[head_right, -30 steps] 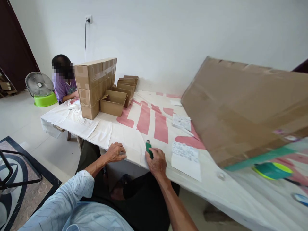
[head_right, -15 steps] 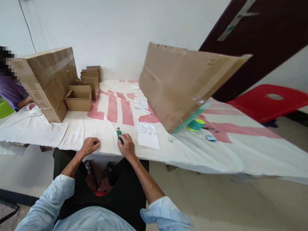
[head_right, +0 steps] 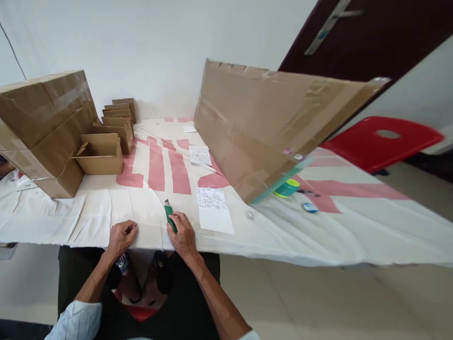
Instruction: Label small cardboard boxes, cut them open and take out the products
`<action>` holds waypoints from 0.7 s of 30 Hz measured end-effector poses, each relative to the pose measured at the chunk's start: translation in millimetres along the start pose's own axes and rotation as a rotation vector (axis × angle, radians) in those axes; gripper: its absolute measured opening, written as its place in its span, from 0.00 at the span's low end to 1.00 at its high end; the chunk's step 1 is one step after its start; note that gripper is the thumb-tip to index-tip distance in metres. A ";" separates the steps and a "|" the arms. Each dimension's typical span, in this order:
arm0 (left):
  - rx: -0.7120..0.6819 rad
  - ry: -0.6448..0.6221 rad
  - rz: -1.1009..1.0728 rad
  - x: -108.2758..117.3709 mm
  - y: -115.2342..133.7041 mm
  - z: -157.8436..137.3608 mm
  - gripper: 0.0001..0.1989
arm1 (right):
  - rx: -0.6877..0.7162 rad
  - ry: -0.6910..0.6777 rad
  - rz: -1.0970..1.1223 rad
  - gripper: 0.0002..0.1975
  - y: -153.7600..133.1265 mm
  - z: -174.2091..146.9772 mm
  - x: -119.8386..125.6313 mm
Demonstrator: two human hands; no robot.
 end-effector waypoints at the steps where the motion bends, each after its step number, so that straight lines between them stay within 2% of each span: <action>1: -0.009 0.007 -0.007 -0.3 -0.7 0.2 0.10 | -0.002 0.006 -0.002 0.13 -0.8 1.2 1.0; 6: -0.078 0.071 -0.107 4.9 -2.7 5.0 0.14 | -0.044 0.000 0.009 0.13 -0.6 9.2 5.1; 13: -0.088 0.073 -0.126 12.6 3.7 8.9 0.15 | -0.057 0.037 0.055 0.13 -1.1 14.5 16.8; 18: -0.072 0.085 -0.097 15.9 6.9 9.3 0.13 | -0.094 0.079 -0.122 0.13 20.9 2.8 52.3; 21: -0.157 0.106 -0.120 13.8 24.8 6.6 0.11 | -0.148 0.079 -0.296 0.12 46.3 -13.6 78.0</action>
Point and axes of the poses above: each hand's wrist, its own z-axis towards the middle knuckle, its own x-axis out of the back of the hand, y = z × x, the point moved 7 cm from there along z, towards the middle knuckle, and after that the axes turned 12 degrees about x, right-handed, at the moved point
